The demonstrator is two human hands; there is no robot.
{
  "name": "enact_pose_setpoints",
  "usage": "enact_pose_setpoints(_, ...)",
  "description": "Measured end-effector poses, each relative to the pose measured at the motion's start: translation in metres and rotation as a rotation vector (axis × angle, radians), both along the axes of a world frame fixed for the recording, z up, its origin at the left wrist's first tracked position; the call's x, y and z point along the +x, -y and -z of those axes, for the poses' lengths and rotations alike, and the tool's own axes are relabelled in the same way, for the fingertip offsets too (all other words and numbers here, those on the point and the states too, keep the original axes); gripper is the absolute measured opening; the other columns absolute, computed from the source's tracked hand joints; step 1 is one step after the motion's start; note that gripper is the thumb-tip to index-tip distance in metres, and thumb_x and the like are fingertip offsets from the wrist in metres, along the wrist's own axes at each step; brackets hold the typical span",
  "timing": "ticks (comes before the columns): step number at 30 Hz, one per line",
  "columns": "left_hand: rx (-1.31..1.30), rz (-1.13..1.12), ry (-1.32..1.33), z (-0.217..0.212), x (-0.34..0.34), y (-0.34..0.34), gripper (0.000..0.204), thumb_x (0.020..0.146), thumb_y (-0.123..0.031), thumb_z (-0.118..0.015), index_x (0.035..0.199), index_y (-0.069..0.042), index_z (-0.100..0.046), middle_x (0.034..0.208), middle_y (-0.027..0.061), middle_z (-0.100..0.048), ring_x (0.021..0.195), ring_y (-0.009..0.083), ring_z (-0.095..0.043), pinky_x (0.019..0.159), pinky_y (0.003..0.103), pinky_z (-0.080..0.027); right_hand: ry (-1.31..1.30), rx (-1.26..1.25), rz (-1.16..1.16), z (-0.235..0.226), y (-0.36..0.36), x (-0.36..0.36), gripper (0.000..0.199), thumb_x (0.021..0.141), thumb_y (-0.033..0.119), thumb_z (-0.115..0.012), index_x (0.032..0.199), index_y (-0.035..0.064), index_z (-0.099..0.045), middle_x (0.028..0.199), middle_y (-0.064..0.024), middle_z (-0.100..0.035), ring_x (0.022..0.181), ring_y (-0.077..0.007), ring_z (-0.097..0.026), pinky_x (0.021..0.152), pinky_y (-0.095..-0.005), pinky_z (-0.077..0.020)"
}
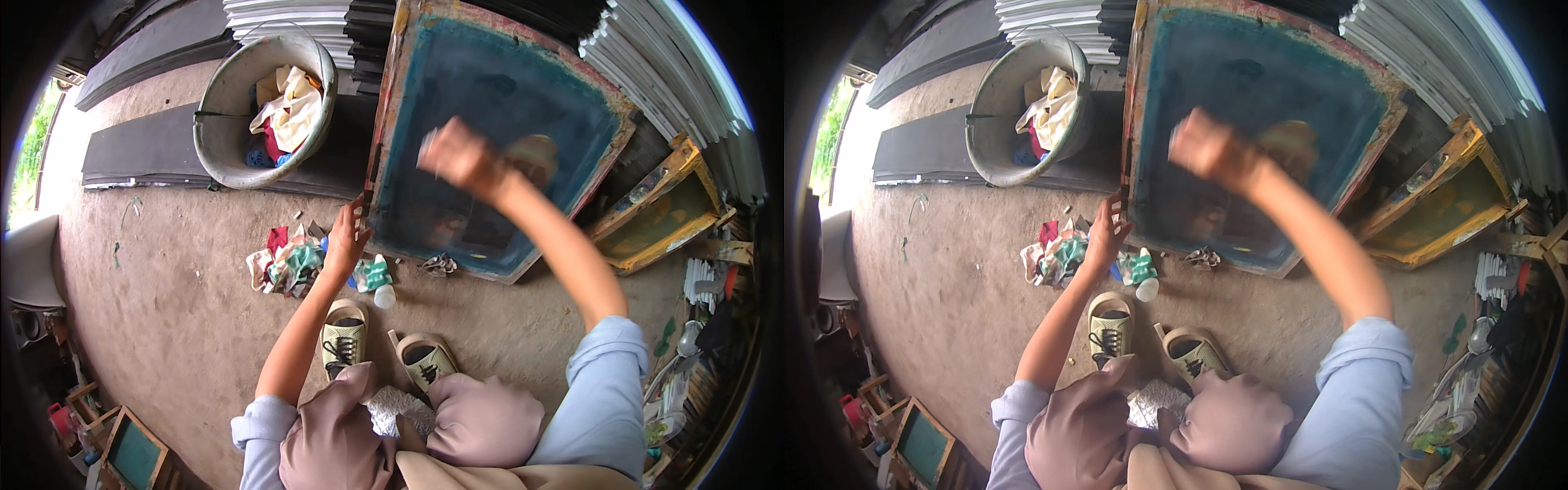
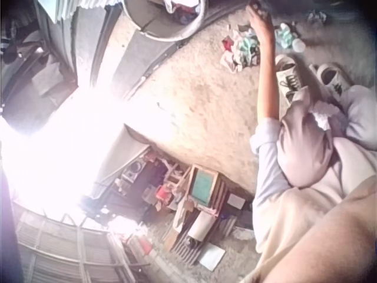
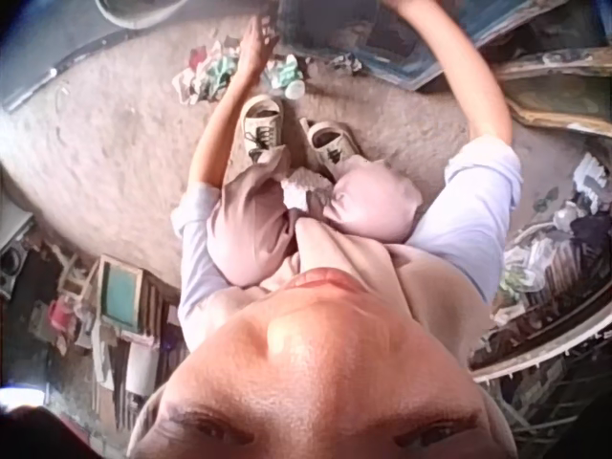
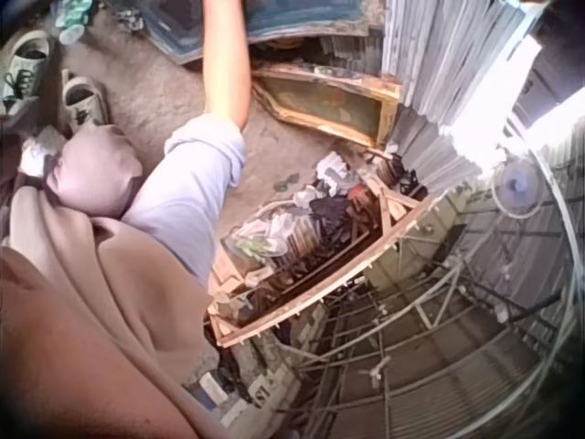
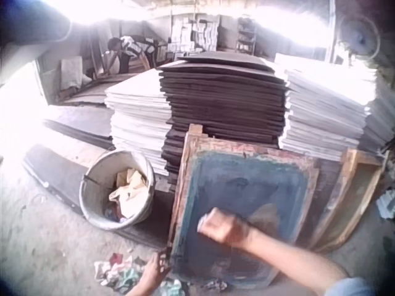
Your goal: The person sits on the floor and cleans a rectangular printing plate. They use a cloth and a small bottle of liquid to wipe the surface repeatedly, then use a blue scraper to remove residue from the plate.
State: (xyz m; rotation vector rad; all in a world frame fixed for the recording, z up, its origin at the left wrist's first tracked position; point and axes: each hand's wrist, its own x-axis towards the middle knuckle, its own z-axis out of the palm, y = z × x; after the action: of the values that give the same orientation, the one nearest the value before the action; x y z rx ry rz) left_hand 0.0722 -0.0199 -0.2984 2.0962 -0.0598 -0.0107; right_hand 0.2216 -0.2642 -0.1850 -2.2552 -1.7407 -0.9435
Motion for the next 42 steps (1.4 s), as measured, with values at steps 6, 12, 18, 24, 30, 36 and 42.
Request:
enact_pose_setpoints(6,-0.052,0.025,-0.017,-0.001,0.004,0.004,0.066,0.076,0.005,-0.067,0.134,-0.006,-0.037,0.129,0.0174,-0.049,0.104,0.0340,-0.060,0.080,0.038,-0.054,-0.103,0.636,0.551,-0.019,-0.019,0.018,0.023,0.080,-0.005,-0.059,0.095,0.0098,-0.065,0.091,-0.0056,-0.064,0.089,-0.0226,-0.060,0.092,-0.0448,-0.0463)
enact_pose_setpoints(12,-0.031,0.005,-0.010,0.008,0.003,0.007,0.066,0.076,0.004,-0.067,0.134,-0.006,-0.038,0.130,0.0166,-0.049,0.104,0.0330,-0.059,0.081,0.038,-0.054,-0.214,0.013,-0.093,0.103,0.012,-0.103,0.005,0.070,0.006,-0.062,0.072,0.0086,-0.058,0.080,-0.0032,-0.056,0.073,-0.0136,-0.058,0.063,-0.0243,-0.0513)
enact_pose_setpoints(18,-0.026,0.025,-0.012,0.003,0.003,0.002,0.066,0.077,0.005,-0.067,0.135,-0.005,-0.037,0.130,0.0158,-0.049,0.105,0.0313,-0.058,0.081,0.037,-0.054,-0.032,0.492,0.678,-0.012,0.051,-0.028,0.024,0.069,-0.003,-0.068,0.090,0.0098,-0.068,0.081,-0.0032,-0.057,0.079,-0.0211,-0.056,0.074,-0.0344,-0.0474)
enact_pose_setpoints(24,-0.034,0.010,-0.041,0.013,0.002,0.012,0.063,0.078,0.004,-0.068,0.133,-0.004,-0.038,0.130,0.0158,-0.049,0.103,0.0293,-0.058,0.081,0.036,-0.053,-0.163,-0.027,0.324,0.116,0.035,-0.137,0.012,0.077,0.009,-0.062,0.087,0.0149,-0.065,0.081,0.0015,-0.055,0.084,-0.0133,-0.053,0.076,-0.0327,-0.0419)
enact_pose_setpoints(30,0.028,0.017,-0.013,0.013,0.001,0.000,0.067,0.076,0.006,-0.068,0.134,-0.005,-0.036,0.130,0.0118,-0.047,0.105,0.0251,-0.058,0.081,0.034,-0.055,-0.109,0.137,0.466,0.030,0.065,-0.077,0.020,0.075,0.010,-0.065,0.094,0.0170,-0.067,0.078,0.0048,-0.054,0.079,-0.0119,-0.054,0.073,-0.0330,-0.0370)
enact_pose_setpoints(36,0.019,0.025,-0.022,0.008,0.001,0.003,0.066,0.078,0.004,-0.067,0.136,-0.005,-0.035,0.131,0.0137,-0.047,0.105,0.0267,-0.057,0.083,0.036,-0.054,-0.199,0.569,0.796,0.021,0.032,-0.054,0.017,0.075,0.005,-0.068,0.090,0.0141,-0.067,0.086,0.0005,-0.057,0.087,-0.0206,-0.054,0.074,-0.0386,-0.0413)
enact_pose_setpoints(42,-0.059,0.026,-0.024,0.005,-0.011,0.007,0.061,0.083,0.003,-0.062,0.137,-0.006,-0.036,0.133,0.0136,-0.046,0.115,0.0266,-0.051,0.091,0.037,-0.049,-0.720,0.142,0.530,0.108,0.001,-0.174,0.014,0.076,0.003,-0.062,0.086,0.0092,-0.069,0.090,-0.0023,-0.061,0.096,-0.0197,-0.055,0.081,-0.0372,-0.0415)
